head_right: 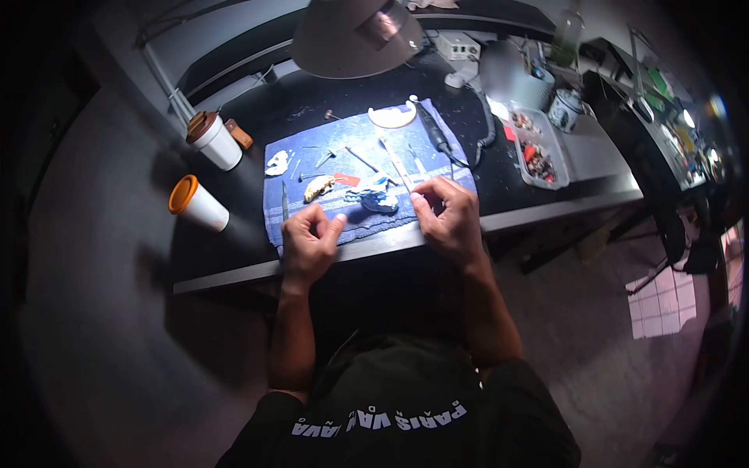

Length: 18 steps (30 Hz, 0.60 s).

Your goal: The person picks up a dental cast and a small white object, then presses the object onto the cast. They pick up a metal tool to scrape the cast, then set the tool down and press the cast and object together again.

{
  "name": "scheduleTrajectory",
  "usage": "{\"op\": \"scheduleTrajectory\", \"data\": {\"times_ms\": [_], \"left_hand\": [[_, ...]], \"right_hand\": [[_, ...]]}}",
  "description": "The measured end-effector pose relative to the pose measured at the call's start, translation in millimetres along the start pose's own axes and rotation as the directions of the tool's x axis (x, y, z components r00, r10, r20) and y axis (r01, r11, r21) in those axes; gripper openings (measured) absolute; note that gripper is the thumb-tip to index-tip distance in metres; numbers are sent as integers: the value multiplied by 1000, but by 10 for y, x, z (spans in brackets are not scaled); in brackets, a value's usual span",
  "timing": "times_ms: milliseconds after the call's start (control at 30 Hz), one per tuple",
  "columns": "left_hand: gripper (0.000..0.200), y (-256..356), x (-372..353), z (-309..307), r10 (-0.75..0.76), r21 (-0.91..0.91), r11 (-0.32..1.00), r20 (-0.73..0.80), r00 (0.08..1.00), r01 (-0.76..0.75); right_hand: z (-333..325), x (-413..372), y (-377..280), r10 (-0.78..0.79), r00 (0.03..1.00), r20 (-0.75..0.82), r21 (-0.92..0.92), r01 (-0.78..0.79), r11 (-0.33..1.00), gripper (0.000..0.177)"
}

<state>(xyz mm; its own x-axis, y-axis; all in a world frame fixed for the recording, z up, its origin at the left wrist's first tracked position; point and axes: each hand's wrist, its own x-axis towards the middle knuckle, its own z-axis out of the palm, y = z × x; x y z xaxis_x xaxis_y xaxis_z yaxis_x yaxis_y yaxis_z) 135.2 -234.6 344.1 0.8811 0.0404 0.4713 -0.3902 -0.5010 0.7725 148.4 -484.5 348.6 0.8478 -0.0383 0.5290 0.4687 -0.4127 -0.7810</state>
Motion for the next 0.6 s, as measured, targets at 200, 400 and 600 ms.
{"op": "scheduleTrajectory", "data": {"times_ms": [200,400,600], "left_hand": [[46,4,4,47,119,77,990,51,992,-122],[30,-8,-6,31,34,59,998,-52,998,-31],[24,-46,1,58,-36,-26,999,-17,999,35]], "right_hand": [[343,122,-340,-316,949,8,-109,315,943,30],[544,122,-77,-308,949,73,-127,315,941,27],[533,85,-30,-276,959,70,-57,280,958,25]]}}
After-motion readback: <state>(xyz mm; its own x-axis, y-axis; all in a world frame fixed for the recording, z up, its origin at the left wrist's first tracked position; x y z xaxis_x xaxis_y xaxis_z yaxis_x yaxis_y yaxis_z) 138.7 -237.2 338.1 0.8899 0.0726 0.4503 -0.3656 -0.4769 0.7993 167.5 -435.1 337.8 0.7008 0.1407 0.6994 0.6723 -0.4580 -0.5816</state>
